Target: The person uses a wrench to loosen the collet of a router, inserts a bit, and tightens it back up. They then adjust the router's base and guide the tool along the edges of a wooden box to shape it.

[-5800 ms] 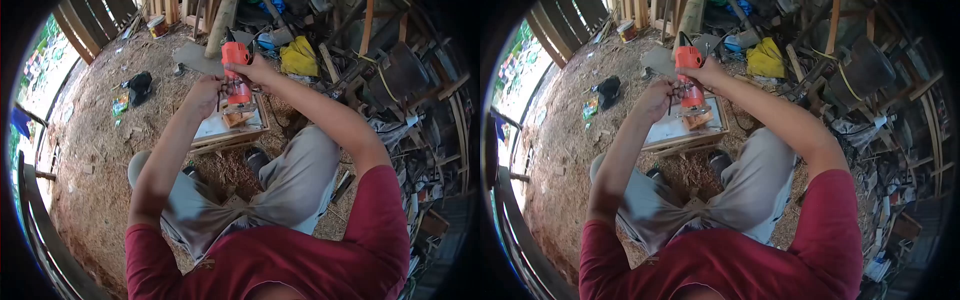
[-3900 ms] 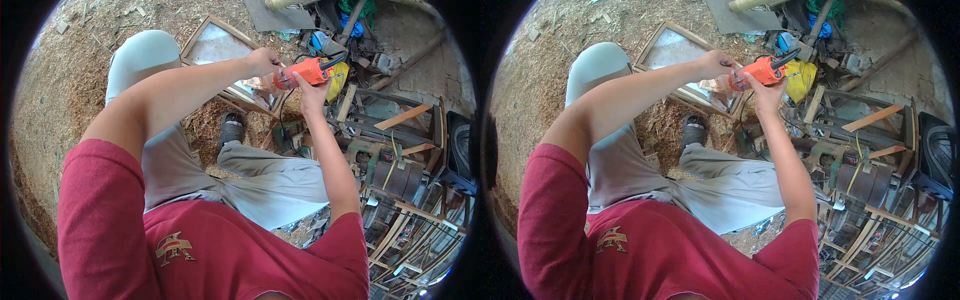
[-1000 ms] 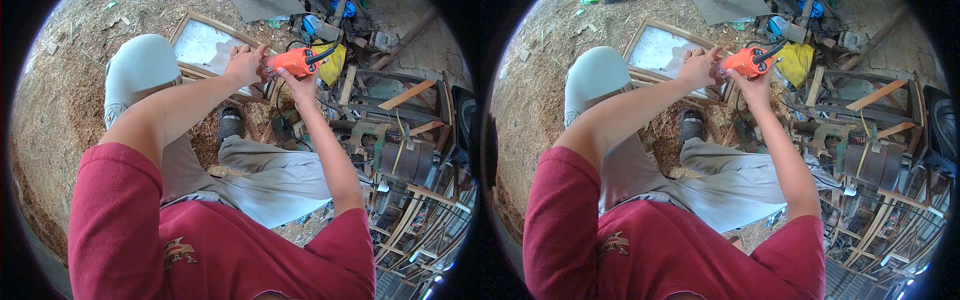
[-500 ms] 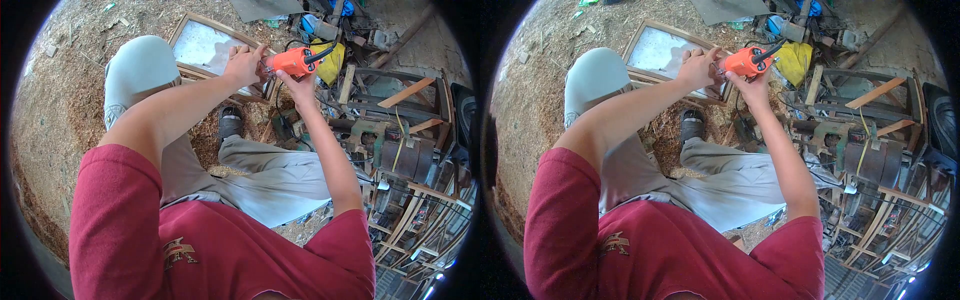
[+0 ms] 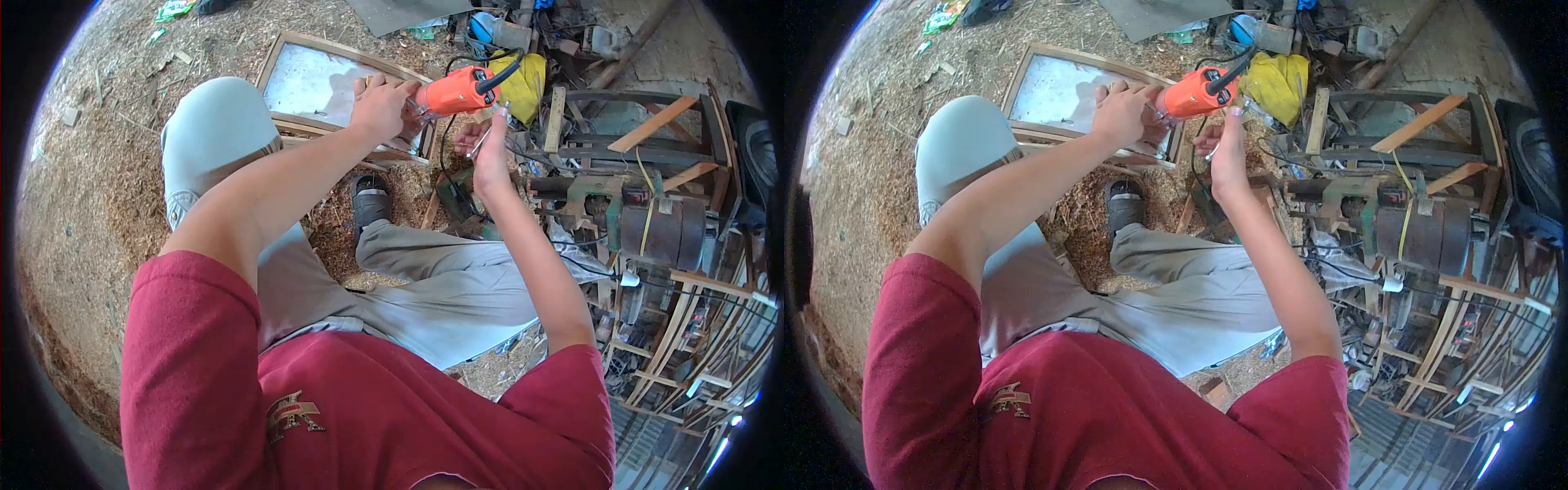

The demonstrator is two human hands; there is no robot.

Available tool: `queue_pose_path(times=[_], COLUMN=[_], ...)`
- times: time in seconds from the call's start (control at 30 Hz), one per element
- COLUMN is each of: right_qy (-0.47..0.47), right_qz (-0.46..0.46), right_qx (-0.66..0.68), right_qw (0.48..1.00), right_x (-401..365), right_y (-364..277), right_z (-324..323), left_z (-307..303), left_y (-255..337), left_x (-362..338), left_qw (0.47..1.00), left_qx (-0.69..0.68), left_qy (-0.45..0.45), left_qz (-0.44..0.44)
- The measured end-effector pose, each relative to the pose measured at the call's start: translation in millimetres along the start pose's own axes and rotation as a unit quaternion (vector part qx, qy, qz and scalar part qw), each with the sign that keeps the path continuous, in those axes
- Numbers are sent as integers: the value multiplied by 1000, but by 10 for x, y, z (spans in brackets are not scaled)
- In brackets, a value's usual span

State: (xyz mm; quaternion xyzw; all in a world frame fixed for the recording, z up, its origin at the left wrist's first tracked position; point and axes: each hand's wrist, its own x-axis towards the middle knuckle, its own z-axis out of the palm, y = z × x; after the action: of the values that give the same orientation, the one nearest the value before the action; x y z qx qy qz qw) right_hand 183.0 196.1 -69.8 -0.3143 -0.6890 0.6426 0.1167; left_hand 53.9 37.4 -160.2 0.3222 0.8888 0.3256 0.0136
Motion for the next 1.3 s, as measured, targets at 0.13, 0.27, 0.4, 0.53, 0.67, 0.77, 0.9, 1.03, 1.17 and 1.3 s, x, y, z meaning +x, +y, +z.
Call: queue_pose_path(times=[0.13, 0.27, 0.4, 0.53, 0.67, 0.77, 0.9, 1.03, 1.17, 1.3], right_qy=[20, -7, -41, -29, -5, -7, -19, -48, -26, -33], right_qz=[56, 175, 252, 229, 192, 160, 116, -18, -79, -139], right_qx=[10, 132, 188, 173, 116, 54, -40, -194, -264, -278], right_qw=[998, 976, 948, 958, 975, 986, 992, 980, 961, 950], right_x=[-176, -464, -605, -689, -712, -689, -733, -583, -518, -473], right_y=[45, 31, 32, 6, 35, 112, 99, 373, 457, 550], right_z=[101, 207, 248, 307, 344, 310, 372, 332, 345, 358], left_z=[18, -51, -33, -9, -81, -80, -54, -77, -55, -13], left_y=[2, 57, 63, 63, 133, 142, 145, 157, 140, 104], left_x=[-12, -50, -29, -19, -35, -35, -39, -40, -42, -27], left_qw=[1000, 1000, 1000, 1000, 1000, 1000, 999, 999, 999, 999], left_qx=[-6, -14, -17, -16, 5, 17, 25, 31, 35, 42], left_qy=[20, 25, 16, 17, 3, 4, 36, 13, 24, 15], left_qz=[1, 1, -1, 1, -11, -9, 3, -7, 5, 6])
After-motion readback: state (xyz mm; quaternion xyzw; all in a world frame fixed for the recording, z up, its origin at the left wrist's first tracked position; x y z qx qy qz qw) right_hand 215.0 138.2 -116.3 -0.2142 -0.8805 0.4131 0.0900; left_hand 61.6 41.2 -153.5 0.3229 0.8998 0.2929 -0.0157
